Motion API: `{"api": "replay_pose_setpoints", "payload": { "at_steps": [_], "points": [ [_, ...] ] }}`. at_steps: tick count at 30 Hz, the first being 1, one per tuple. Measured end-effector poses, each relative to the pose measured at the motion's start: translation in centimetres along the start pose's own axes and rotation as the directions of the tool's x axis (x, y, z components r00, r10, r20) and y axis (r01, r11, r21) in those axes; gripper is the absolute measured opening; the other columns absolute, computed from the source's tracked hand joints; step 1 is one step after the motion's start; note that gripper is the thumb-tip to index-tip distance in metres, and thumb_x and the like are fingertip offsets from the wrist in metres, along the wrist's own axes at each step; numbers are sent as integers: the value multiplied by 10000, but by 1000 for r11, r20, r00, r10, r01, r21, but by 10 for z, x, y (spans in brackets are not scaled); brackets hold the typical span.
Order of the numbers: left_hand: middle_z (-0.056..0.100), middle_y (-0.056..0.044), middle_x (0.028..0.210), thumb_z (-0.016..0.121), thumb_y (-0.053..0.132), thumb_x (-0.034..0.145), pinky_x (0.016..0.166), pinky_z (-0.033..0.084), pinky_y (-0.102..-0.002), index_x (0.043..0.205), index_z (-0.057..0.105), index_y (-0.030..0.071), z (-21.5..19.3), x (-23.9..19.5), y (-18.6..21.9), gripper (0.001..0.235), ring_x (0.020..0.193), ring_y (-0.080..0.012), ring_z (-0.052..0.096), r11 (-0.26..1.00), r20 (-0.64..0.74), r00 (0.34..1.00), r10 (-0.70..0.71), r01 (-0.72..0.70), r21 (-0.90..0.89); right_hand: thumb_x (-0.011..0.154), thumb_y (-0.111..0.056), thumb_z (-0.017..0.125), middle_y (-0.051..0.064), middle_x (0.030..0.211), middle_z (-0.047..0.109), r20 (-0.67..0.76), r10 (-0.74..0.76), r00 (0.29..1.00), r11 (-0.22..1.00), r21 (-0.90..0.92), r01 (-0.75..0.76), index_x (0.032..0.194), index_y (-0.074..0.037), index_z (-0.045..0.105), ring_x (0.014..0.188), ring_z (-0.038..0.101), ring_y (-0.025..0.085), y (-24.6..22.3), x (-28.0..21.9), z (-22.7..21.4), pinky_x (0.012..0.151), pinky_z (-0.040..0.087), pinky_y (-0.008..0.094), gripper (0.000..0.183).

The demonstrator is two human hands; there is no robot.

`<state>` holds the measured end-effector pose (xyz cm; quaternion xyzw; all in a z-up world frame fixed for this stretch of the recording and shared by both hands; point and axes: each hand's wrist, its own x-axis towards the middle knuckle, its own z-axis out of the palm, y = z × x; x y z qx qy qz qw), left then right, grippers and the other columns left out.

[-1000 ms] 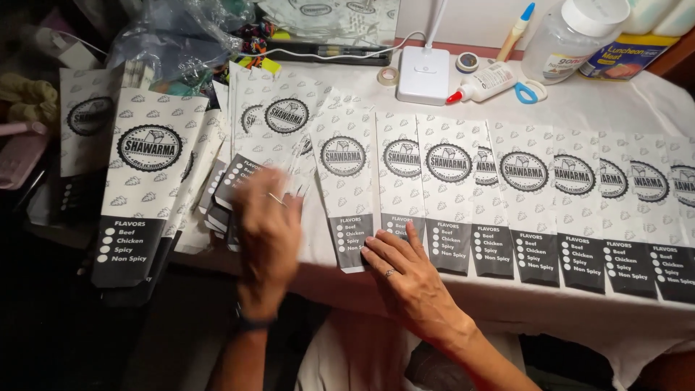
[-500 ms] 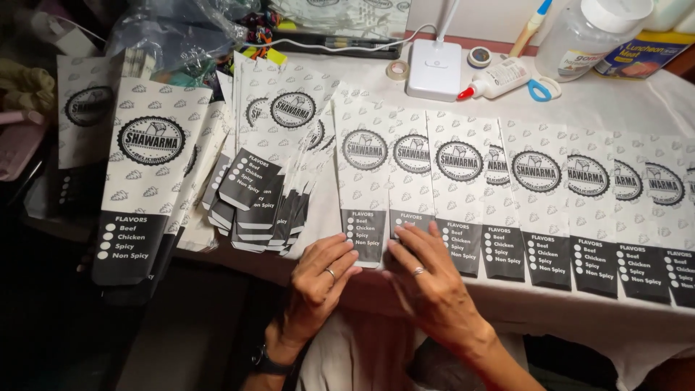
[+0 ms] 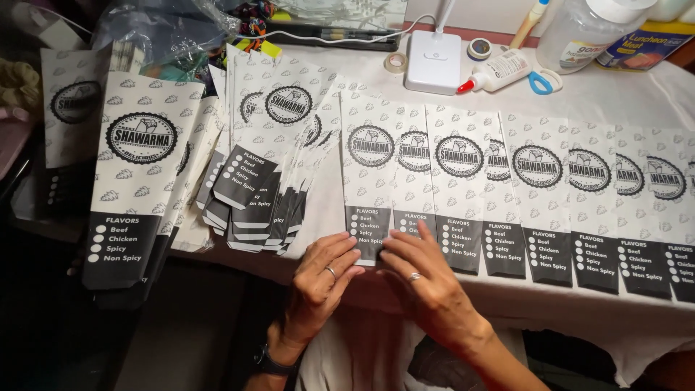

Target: The person folds printed paper wrappers into small rectangular packages and stacks them. They then apply glue from a bottle along the edges of several wrappers and press them closed to form sealed packages.

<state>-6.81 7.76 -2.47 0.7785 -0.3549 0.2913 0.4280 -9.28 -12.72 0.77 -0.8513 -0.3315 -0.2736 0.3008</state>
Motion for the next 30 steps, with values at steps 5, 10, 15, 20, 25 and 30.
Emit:
{"api": "replay_pose_setpoints", "payload": {
  "at_steps": [5, 10, 15, 20, 25, 30],
  "points": [
    [717, -179, 1127, 722, -29, 918, 1009, 577, -416, 1011, 702, -69, -3, 0, -2, 103, 1120, -355, 688, 994, 11, 998, -55, 55, -96, 961, 74, 606, 241, 1071, 669, 30, -67, 997, 997, 33, 66, 1064, 61, 589, 1088, 676, 425, 2, 4, 11, 1130, 381, 727, 106],
    [724, -129, 1056, 751, -32, 890, 978, 576, -380, 937, 722, -8, 3, 1, 0, 60, 1070, -301, 698, 975, -44, 981, -190, 184, -125, 970, -2, 618, 127, 1006, 675, -17, 67, 998, 994, 89, -66, 954, -18, 617, 1030, 688, 311, 8, 1, 18, 1178, 334, 681, 22],
    [695, -83, 932, 751, -44, 835, 811, 585, -305, 827, 709, 34, 11, 8, 8, 89, 956, -225, 685, 919, -96, 917, -387, 376, -116, 859, 11, 748, 57, 926, 687, -34, 255, 966, 953, 177, -246, 861, -40, 641, 940, 697, 210, 9, 3, 22, 1235, 232, 648, 119],
    [714, -49, 930, 700, -63, 849, 803, 572, -279, 864, 746, 71, 6, 9, 3, 143, 896, -183, 706, 878, -36, 885, -464, 455, -148, 820, 16, 762, 52, 959, 758, 35, 397, 917, 885, 248, -393, 854, -64, 752, 959, 739, 153, 19, -2, 21, 1270, 233, 572, 87],
    [718, -58, 927, 618, -78, 929, 939, 486, -415, 919, 714, 79, -6, 24, 5, 184, 884, -268, 662, 955, -104, 957, -270, 280, 99, 823, 4, 771, 73, 990, 728, 45, 354, 934, 912, 207, -356, 885, -67, 733, 958, 719, 161, 16, -1, 19, 1260, 238, 582, 102],
    [546, -244, 1400, 727, 193, 911, 1148, 322, -506, 1294, 601, -13, -33, 37, -59, 453, 1374, -406, 417, 701, -145, 935, -323, 339, 628, 861, 43, 711, 89, 1006, 680, 53, 253, 966, 952, 167, -258, 968, -39, 676, 965, 675, 189, 13, 3, 17, 1255, 221, 626, 140]
  ]
}}
